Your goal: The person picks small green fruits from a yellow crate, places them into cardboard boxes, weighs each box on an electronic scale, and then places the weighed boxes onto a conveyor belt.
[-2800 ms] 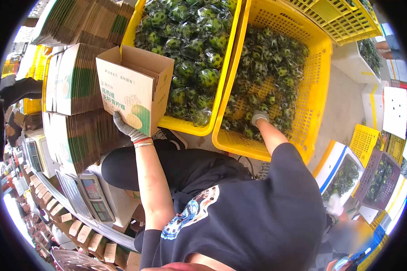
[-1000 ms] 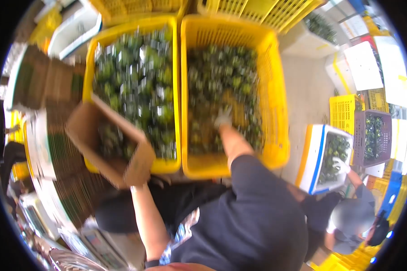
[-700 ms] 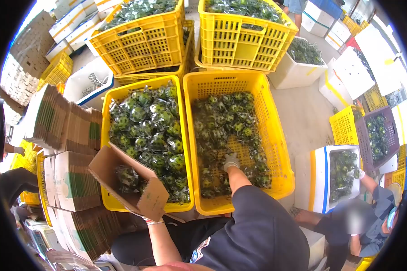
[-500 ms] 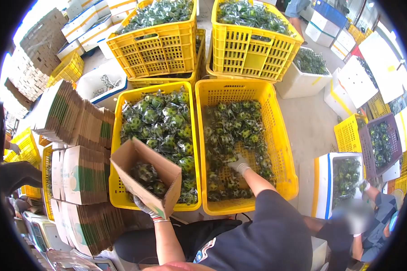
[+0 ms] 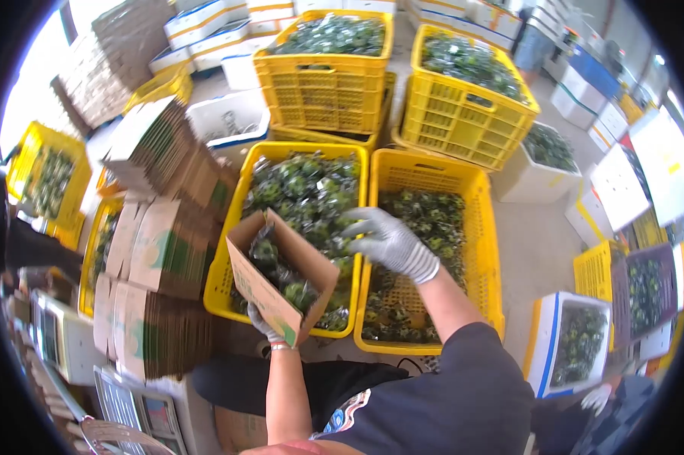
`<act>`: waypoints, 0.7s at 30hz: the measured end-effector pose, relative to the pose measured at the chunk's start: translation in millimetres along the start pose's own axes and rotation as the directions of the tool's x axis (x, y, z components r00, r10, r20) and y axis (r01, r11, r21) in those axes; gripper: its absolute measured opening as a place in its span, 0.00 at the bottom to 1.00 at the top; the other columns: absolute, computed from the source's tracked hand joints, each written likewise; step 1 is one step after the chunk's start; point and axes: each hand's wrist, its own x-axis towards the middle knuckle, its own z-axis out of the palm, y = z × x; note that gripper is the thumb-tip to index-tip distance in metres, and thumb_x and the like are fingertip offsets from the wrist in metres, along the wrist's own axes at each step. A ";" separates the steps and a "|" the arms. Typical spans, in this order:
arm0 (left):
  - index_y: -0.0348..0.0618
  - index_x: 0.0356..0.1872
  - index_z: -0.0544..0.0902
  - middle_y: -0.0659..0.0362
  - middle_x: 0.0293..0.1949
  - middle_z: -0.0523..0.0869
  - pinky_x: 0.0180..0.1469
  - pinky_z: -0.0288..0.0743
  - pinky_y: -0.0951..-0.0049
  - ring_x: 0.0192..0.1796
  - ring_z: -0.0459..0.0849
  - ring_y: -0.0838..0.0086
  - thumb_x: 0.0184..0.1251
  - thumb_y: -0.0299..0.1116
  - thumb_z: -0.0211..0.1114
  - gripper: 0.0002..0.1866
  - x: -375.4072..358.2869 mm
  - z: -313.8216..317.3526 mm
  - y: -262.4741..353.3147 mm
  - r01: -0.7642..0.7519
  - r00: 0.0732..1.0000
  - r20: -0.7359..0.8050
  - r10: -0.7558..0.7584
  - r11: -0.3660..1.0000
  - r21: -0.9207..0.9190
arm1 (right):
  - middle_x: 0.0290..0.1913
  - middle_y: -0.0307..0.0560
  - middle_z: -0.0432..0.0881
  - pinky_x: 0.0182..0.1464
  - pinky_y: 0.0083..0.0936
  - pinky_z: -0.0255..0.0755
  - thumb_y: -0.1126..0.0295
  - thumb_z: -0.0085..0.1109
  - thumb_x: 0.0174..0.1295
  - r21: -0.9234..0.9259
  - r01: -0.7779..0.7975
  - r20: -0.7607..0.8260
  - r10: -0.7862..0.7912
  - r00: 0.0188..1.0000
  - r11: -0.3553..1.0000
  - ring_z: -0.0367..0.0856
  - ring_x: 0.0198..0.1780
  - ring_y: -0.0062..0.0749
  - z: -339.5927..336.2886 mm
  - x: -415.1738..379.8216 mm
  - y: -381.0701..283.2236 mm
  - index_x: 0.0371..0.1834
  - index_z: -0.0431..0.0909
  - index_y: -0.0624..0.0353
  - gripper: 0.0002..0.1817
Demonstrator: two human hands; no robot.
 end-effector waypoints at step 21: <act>0.42 0.44 0.77 0.58 0.38 0.81 0.45 0.77 0.65 0.39 0.80 0.69 0.62 0.50 0.58 0.21 -12.6 19.6 28.0 -0.252 0.955 -0.196 0.221 0.957 -0.146 | 0.65 0.43 0.70 0.61 0.42 0.65 0.48 0.43 0.62 -0.981 -0.092 0.031 0.614 0.789 0.168 0.69 0.65 0.44 18.0 -43.5 417.4 0.64 0.70 0.44 0.27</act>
